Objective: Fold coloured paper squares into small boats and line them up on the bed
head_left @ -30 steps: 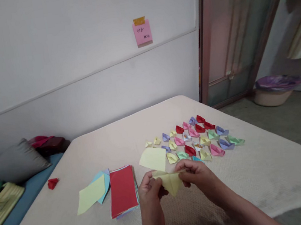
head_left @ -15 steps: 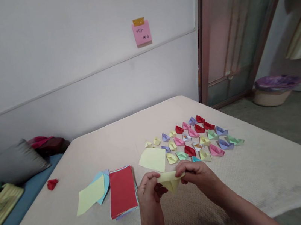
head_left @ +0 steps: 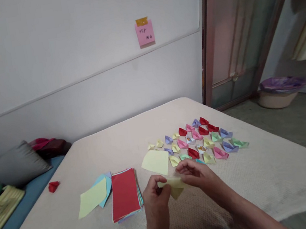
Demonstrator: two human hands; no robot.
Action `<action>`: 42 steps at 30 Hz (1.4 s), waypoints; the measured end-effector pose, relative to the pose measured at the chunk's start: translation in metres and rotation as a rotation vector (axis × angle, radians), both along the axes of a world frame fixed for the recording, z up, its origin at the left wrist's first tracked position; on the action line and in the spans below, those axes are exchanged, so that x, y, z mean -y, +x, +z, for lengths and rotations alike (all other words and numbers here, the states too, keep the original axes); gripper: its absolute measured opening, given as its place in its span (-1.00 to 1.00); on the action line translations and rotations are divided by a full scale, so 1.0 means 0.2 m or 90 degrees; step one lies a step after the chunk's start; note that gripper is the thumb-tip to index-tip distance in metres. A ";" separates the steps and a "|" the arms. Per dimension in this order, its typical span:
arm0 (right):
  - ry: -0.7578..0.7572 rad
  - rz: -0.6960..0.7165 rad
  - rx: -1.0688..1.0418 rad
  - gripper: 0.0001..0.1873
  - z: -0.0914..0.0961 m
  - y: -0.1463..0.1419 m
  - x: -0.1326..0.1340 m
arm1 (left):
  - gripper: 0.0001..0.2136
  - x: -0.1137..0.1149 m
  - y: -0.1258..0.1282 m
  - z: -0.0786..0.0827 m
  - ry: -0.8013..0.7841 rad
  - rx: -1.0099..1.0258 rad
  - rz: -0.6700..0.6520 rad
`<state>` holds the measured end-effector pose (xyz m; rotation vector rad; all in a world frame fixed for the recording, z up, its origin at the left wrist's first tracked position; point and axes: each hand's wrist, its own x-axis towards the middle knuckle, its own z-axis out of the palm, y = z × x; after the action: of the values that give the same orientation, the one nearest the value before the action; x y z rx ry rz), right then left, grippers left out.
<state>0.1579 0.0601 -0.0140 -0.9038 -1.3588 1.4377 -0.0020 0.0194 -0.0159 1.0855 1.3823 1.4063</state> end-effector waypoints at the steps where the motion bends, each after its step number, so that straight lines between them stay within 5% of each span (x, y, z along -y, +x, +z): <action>1: -0.002 0.011 0.006 -0.84 0.00 -0.01 0.00 | -0.92 0.01 0.01 0.01 0.005 -0.021 -0.028; 6: 0.005 0.075 0.016 -0.87 -0.03 -0.02 0.02 | -0.90 0.03 0.03 0.04 0.012 -0.047 -0.105; 11: 0.091 0.037 0.093 -0.87 0.00 -0.02 0.04 | -0.75 0.02 0.04 0.03 0.013 0.030 -0.106; 18: 0.173 0.016 0.139 -0.86 0.00 -0.06 0.07 | -0.74 -0.01 0.04 0.00 0.051 0.108 0.034; 27: 0.230 -0.063 0.196 -0.83 -0.03 -0.10 0.10 | -0.96 0.03 0.02 -0.02 0.160 -0.195 0.174; 42: 0.319 -0.092 0.274 -0.80 -0.04 -0.14 0.12 | -0.92 0.02 0.04 -0.01 0.066 -0.104 0.140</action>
<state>0.1309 0.0353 -0.0217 -0.9766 -1.8213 0.7550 0.0069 0.0161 -0.0174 1.1641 1.5998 1.5903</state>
